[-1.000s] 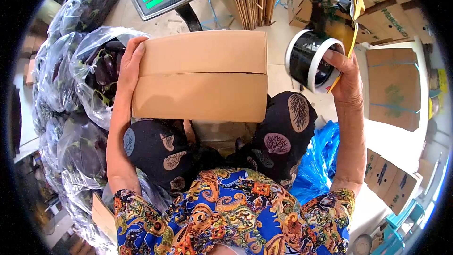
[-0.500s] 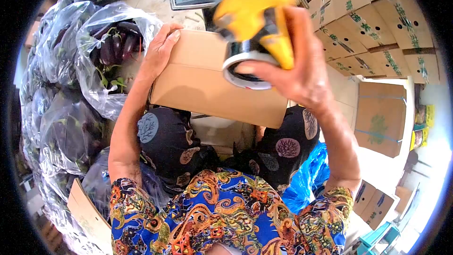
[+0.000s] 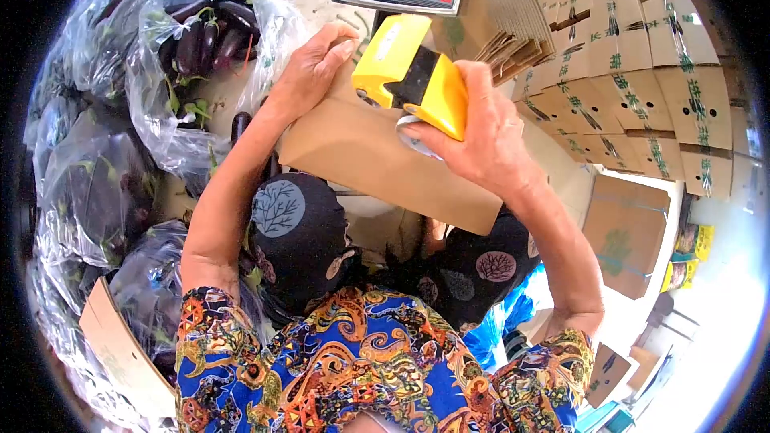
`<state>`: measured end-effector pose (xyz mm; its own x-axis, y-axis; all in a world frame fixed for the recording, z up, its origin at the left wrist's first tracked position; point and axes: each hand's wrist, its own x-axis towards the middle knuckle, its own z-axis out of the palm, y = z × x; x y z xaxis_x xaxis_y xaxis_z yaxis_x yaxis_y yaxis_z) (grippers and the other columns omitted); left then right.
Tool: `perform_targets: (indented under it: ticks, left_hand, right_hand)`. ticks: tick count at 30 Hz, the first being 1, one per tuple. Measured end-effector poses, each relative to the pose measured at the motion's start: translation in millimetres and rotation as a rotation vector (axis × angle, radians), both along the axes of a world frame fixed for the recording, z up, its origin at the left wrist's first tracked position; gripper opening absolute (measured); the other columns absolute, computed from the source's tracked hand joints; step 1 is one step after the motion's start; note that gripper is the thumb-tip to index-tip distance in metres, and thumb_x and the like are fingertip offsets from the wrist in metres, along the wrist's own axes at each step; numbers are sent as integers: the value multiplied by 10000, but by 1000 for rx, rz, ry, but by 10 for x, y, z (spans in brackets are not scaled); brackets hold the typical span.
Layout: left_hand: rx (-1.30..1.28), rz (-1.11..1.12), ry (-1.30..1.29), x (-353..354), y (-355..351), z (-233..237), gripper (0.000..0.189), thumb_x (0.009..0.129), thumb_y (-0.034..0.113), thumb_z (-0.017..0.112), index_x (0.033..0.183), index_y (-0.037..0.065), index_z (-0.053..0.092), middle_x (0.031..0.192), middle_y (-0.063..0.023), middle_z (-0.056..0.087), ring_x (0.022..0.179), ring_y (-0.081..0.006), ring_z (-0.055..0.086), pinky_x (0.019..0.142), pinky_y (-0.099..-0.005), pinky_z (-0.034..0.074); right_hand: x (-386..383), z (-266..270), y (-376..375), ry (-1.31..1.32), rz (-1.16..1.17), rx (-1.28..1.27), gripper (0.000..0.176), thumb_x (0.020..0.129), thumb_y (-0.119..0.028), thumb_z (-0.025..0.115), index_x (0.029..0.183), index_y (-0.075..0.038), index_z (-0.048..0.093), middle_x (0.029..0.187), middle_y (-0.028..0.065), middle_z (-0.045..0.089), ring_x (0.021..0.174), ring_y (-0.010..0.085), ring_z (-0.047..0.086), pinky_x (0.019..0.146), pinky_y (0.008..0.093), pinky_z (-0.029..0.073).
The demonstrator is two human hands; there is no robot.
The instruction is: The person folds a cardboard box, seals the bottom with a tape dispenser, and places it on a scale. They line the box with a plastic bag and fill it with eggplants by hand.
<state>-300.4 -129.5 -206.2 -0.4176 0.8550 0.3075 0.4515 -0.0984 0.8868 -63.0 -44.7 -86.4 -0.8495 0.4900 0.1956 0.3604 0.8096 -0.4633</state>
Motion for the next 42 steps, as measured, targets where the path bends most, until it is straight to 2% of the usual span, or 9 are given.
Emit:
perform_targets:
  ticks: [7, 11, 14, 19, 25, 28, 35, 38, 42]
  left_hand:
    - [200, 198, 193, 47, -46, 42, 315, 990, 262, 500, 1132, 6, 617, 1051, -142, 641, 1006, -219, 592, 897, -324, 456]
    - [120, 44, -383, 208, -395, 672, 424, 980, 402, 479, 1129, 36, 632, 975, -83, 666, 897, -168, 621, 796, -290, 472]
    - [-70, -111, -498, 284, -496, 925, 405, 981, 405, 476, 1109, 57, 639, 921, -48, 664, 832, -118, 613, 738, -254, 465]
    - [-35, -250, -765, 346, -416, 716, 205, 1001, 207, 512, 1037, 75, 665, 827, 56, 630, 716, -28, 541, 649, -193, 426]
    - [-52, -240, -889, 354, -429, 678, 211, 996, 236, 533, 1057, 88, 672, 816, 58, 641, 691, -18, 541, 616, -181, 423]
    - [10, -164, -850, 409, -392, 698, 171, 964, 154, 550, 924, 3, 620, 729, -14, 609, 633, -67, 568, 570, -215, 456]
    - [-55, -109, -608, 213, -488, 668, 222, 923, 175, 581, 823, -11, 648, 638, 8, 553, 555, -59, 502, 522, -231, 409]
    - [-157, 96, -450, -149, -624, 667, 189, 935, 212, 610, 859, 49, 667, 680, 40, 555, 569, -27, 432, 503, -185, 327]
    - [-36, 108, -778, -523, -896, 301, 150, 942, 158, 601, 879, 29, 643, 758, 19, 582, 554, -21, 400, 487, -186, 294]
  right_hand:
    - [-52, 30, -14, 8, 65, -6, 686, 743, -296, 823, 1216, -27, 405, 962, 217, 641, 863, 422, 652, 711, 453, 527]
    - [-59, 35, -42, 11, 86, 13, 707, 738, -302, 830, 1218, -10, 401, 973, 216, 640, 870, 408, 657, 720, 439, 532]
    - [-39, 44, -39, -20, 78, 36, 728, 723, -302, 842, 1219, -2, 402, 981, 218, 640, 874, 402, 657, 731, 430, 535]
    - [-54, 94, -91, -31, 62, 12, 721, 722, -289, 842, 1218, 0, 404, 973, 221, 642, 881, 401, 659, 734, 428, 538]
    - [-90, 122, -115, -71, 67, 55, 716, 711, -272, 845, 1213, 3, 415, 959, 227, 638, 873, 401, 657, 724, 427, 538]
    - [-99, 152, -117, -98, 73, 81, 730, 697, -271, 851, 1220, -2, 419, 967, 230, 630, 877, 414, 646, 734, 435, 534]
    - [-129, 262, -171, -157, 63, 85, 700, 678, -286, 858, 1201, -23, 476, 1017, 215, 623, 915, 422, 630, 768, 435, 522]
    - [-91, 341, -130, -217, 0, 48, 693, 679, -288, 854, 1197, -26, 475, 1022, 217, 617, 927, 409, 632, 770, 431, 520]
    - [-34, 332, -117, -280, 23, 121, 663, 671, -302, 846, 1158, -30, 486, 957, 202, 618, 900, 419, 623, 740, 437, 516]
